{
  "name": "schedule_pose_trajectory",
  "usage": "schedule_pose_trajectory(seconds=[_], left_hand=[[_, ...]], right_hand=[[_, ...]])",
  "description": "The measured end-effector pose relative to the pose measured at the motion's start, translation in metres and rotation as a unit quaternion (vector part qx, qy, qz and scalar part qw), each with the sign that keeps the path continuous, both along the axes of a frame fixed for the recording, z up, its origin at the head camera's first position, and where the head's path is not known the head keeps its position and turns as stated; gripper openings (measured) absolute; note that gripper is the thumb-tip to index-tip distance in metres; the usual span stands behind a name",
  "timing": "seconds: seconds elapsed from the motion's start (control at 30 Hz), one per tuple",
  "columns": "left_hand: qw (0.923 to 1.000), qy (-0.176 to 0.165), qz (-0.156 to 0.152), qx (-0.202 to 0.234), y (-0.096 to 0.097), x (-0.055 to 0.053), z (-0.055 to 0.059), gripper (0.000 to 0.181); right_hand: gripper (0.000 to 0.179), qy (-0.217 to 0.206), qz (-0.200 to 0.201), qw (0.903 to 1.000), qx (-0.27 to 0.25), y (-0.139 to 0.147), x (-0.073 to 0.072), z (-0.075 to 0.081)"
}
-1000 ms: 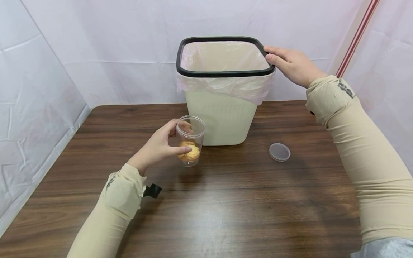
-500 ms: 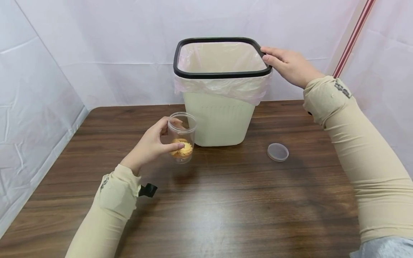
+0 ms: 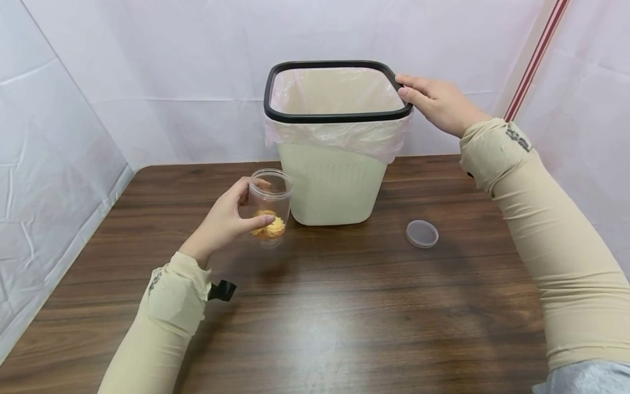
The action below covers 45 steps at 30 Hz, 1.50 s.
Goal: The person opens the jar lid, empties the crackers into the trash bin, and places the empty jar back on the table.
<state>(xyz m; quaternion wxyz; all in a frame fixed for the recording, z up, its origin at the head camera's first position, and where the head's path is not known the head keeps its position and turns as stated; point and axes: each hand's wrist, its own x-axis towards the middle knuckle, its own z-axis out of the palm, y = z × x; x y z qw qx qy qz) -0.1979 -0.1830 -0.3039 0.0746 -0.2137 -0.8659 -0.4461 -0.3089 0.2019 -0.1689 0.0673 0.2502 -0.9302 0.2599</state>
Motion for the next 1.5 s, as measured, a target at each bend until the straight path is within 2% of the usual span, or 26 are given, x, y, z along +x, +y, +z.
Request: schedule_pose_trajectory(seconds=[0.47, 0.87, 1.03, 1.5], left_hand=[[0.9986, 0.004, 0.049, 0.023, -0.007, 0.000, 0.000, 0.058], [0.9924, 0.020, 0.106, 0.060, -0.011, -0.001, 0.001, 0.054], [0.9919, 0.018, 0.115, 0.052, -0.012, -0.001, 0.003, 0.047], [0.9913, 0.024, 0.128, 0.018, -0.022, -0.001, 0.019, 0.057]], right_hand=[[0.054, -0.001, 0.002, 1.0000, 0.001, -0.002, -0.001, -0.001], [0.056, -0.001, 0.000, 0.9999, 0.013, -0.005, -0.006, -0.004], [0.056, -0.005, 0.001, 1.0000, 0.008, -0.006, -0.007, -0.004], [0.058, -0.005, 0.001, 0.9999, 0.014, -0.009, -0.008, -0.005]])
